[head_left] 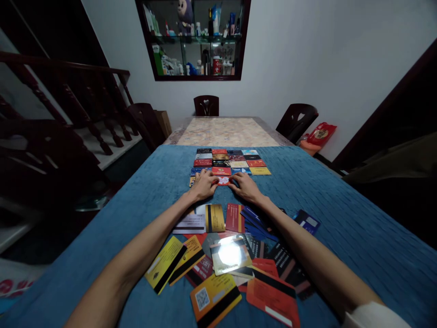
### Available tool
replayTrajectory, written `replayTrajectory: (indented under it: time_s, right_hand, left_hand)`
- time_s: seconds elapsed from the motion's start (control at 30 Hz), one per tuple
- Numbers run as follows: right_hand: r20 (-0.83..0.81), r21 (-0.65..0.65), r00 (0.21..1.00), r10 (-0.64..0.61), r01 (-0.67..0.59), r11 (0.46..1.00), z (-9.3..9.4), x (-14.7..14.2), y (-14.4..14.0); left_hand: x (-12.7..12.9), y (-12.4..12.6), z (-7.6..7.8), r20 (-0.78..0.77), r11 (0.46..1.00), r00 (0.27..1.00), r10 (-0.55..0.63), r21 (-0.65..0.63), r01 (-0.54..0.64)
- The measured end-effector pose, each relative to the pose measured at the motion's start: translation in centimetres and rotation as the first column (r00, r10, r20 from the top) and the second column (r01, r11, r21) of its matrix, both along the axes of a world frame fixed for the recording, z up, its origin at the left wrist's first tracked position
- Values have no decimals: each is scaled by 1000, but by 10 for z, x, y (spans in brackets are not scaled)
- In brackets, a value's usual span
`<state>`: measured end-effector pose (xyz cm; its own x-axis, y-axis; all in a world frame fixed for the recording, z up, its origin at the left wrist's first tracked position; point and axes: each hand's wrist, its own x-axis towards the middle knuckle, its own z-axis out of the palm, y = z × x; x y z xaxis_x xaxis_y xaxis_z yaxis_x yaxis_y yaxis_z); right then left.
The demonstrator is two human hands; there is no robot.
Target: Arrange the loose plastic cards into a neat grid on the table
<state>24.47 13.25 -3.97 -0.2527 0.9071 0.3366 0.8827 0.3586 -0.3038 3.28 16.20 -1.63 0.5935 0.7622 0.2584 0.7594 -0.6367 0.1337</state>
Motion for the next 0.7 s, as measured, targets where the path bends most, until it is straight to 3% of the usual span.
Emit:
replayTrajectory:
  time_s: [0.33, 0.7]
  right_hand:
    - [1, -52, 1000, 15, -15, 999, 8, 2, 1]
    - [-18, -40, 999, -46, 45, 998, 22, 8, 0]
  left_hand:
    - [-2, -1, 5, -76, 996, 996, -55, 59, 60]
    - [5, -17, 28, -27, 980, 982, -189, 65, 190]
